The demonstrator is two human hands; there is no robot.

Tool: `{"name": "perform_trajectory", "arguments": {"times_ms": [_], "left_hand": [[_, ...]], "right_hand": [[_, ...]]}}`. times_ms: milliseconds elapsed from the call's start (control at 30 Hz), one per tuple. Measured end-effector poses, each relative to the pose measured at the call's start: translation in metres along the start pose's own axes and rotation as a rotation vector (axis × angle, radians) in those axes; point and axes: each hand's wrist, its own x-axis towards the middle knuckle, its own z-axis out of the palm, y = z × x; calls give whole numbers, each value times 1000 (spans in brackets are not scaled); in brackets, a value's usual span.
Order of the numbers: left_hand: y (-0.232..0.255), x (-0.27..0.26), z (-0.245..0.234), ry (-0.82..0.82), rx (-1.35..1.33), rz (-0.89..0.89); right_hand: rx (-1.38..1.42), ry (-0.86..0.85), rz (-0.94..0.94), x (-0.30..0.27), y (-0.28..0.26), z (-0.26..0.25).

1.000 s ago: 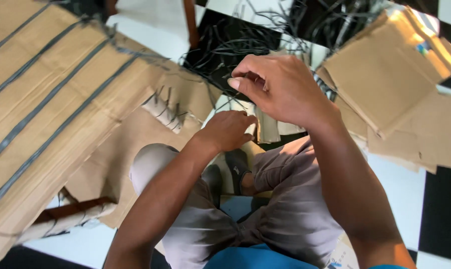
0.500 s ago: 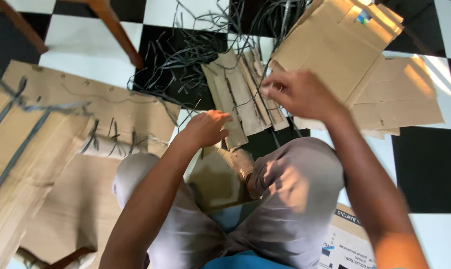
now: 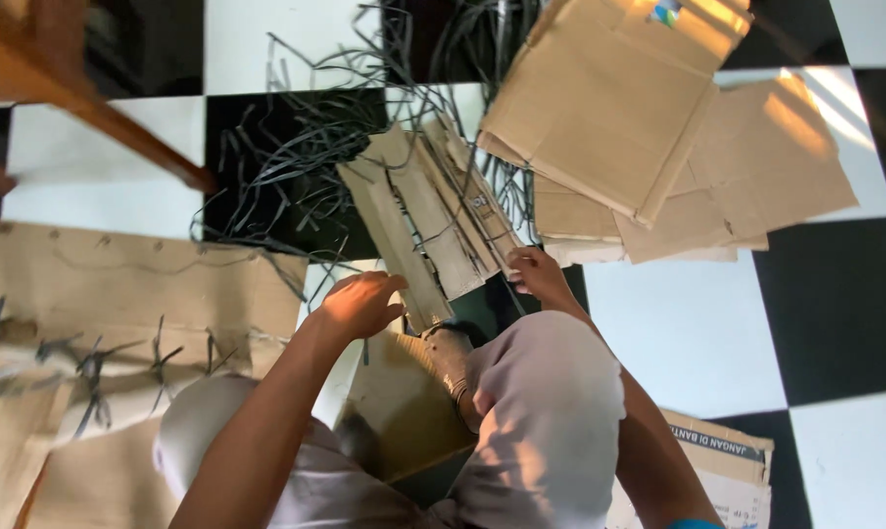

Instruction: Wrap wooden furniture components with cardboard and secure them with plastic ties

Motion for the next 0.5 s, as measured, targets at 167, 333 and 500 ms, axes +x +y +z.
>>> {"name": "perform_trajectory", "arguments": {"times_ms": [167, 333, 500], "left_hand": [[21, -6, -24, -14, -44, 49], [40, -1, -55, -156, -81, 37], [31, 6, -57, -217, -76, -5]], "right_hand": [[288, 292, 13, 58, 80, -48], [311, 451, -23, 109, 116, -118], [1197, 475, -246, 223, 196, -201]]}}
